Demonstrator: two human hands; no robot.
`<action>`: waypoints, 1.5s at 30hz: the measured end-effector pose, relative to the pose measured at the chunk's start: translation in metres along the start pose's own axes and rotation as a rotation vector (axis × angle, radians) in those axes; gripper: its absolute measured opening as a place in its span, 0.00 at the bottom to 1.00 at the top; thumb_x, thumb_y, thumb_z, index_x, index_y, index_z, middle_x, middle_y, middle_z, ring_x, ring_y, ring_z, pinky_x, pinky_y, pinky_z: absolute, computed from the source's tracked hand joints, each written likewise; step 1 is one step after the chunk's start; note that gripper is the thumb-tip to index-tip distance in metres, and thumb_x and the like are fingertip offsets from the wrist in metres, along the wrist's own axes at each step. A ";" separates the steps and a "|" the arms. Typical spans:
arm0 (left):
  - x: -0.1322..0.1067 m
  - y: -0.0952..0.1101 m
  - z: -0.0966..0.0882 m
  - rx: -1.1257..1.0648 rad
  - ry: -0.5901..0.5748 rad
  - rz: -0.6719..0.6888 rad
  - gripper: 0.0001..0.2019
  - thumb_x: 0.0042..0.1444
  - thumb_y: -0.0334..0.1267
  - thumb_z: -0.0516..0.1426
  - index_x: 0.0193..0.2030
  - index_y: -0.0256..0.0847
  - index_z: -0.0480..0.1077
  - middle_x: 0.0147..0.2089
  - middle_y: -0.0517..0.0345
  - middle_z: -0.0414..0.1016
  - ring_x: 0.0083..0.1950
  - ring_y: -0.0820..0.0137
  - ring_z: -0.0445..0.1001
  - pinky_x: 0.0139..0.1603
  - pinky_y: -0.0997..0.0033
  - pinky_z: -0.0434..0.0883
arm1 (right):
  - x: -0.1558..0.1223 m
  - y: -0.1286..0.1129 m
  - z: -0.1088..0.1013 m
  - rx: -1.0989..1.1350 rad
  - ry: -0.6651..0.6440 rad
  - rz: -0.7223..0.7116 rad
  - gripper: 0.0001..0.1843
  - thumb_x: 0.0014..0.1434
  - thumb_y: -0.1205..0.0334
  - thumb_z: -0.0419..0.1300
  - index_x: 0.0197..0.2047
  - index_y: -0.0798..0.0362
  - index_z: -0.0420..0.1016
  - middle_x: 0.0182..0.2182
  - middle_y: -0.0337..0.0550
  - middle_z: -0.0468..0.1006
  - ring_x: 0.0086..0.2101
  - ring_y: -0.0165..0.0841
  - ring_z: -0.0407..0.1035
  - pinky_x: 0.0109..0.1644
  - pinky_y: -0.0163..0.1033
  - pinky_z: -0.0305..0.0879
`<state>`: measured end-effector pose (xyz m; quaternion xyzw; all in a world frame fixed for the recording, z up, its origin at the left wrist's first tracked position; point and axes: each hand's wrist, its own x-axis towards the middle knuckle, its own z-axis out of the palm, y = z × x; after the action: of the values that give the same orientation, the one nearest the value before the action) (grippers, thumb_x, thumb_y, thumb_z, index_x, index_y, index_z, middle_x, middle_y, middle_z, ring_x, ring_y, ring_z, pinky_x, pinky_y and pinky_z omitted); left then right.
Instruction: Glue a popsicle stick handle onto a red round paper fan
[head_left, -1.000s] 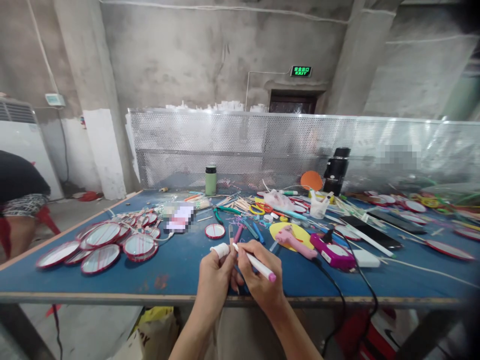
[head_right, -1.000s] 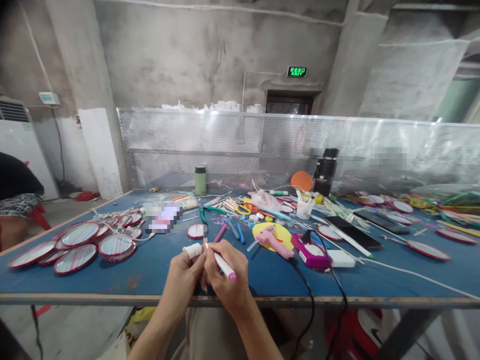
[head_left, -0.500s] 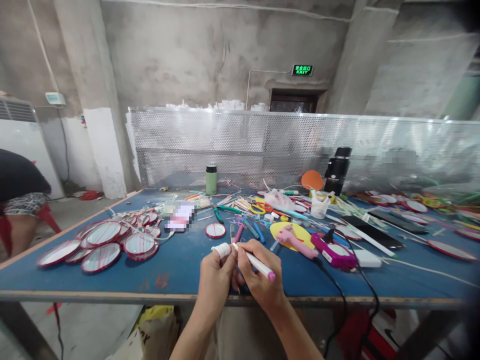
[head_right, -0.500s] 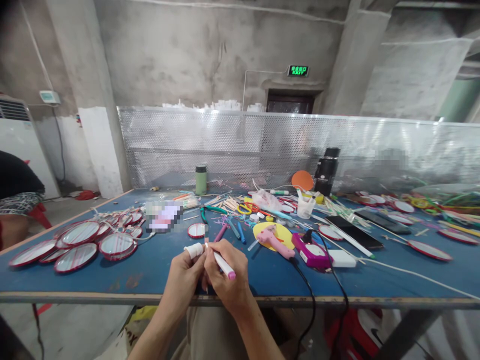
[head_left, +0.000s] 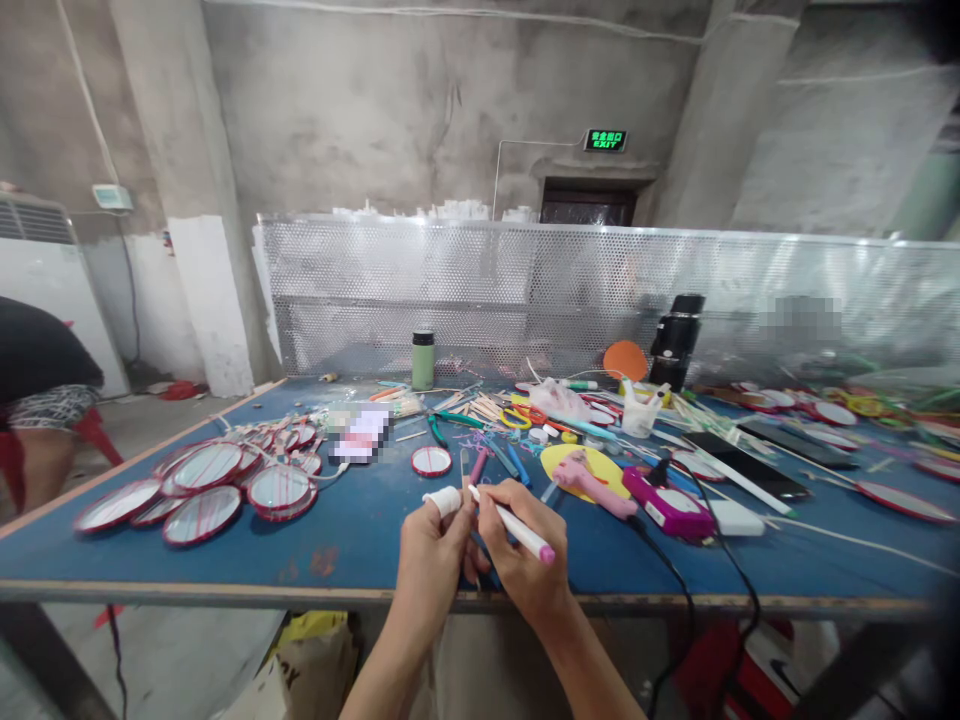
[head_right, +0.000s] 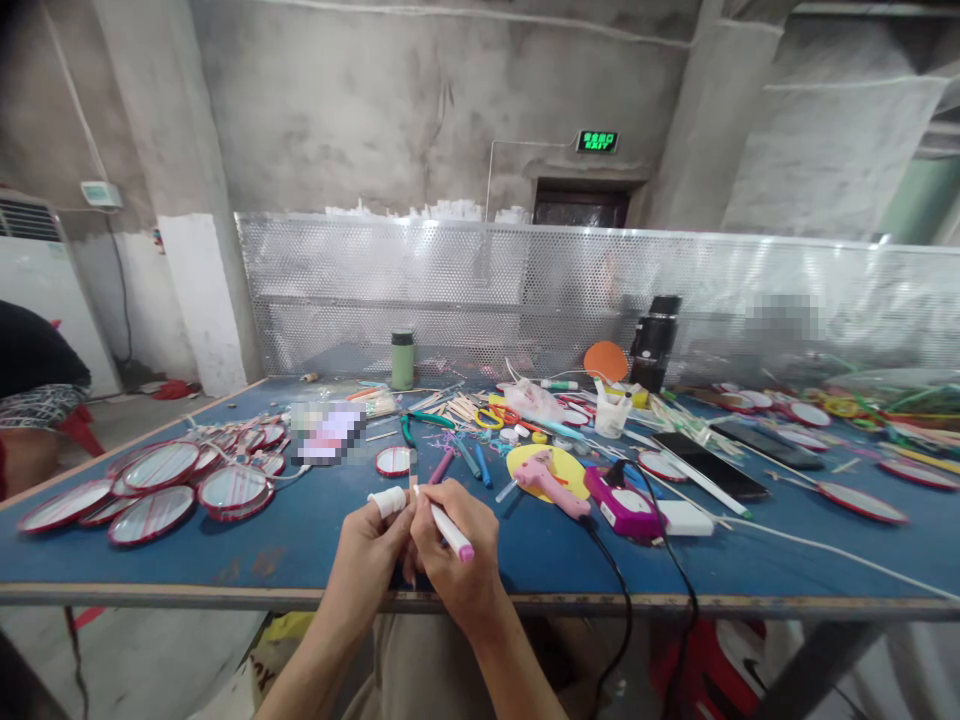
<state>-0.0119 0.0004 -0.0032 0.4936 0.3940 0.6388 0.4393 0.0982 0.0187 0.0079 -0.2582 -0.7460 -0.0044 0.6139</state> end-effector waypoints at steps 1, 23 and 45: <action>0.000 0.000 0.000 0.003 -0.001 0.006 0.24 0.54 0.61 0.60 0.29 0.37 0.70 0.15 0.64 0.68 0.14 0.76 0.63 0.14 0.80 0.61 | 0.000 0.000 0.000 0.003 -0.012 -0.004 0.08 0.65 0.68 0.56 0.36 0.53 0.75 0.27 0.39 0.78 0.27 0.28 0.73 0.34 0.32 0.68; 0.001 -0.002 -0.001 0.000 -0.003 0.004 0.26 0.54 0.62 0.59 0.30 0.36 0.70 0.14 0.64 0.68 0.13 0.75 0.64 0.13 0.80 0.62 | 0.001 0.001 0.001 -0.023 0.009 -0.008 0.08 0.65 0.68 0.56 0.35 0.54 0.76 0.26 0.40 0.77 0.26 0.28 0.72 0.32 0.31 0.67; -0.002 0.002 0.000 0.004 0.001 0.007 0.25 0.54 0.61 0.59 0.29 0.37 0.70 0.14 0.65 0.67 0.14 0.75 0.64 0.14 0.79 0.63 | 0.002 -0.001 -0.001 -0.011 0.014 -0.009 0.08 0.65 0.68 0.56 0.35 0.53 0.76 0.26 0.39 0.78 0.26 0.28 0.72 0.31 0.31 0.67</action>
<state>-0.0123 -0.0022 -0.0023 0.4954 0.3937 0.6398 0.4361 0.0986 0.0179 0.0100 -0.2581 -0.7427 -0.0132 0.6177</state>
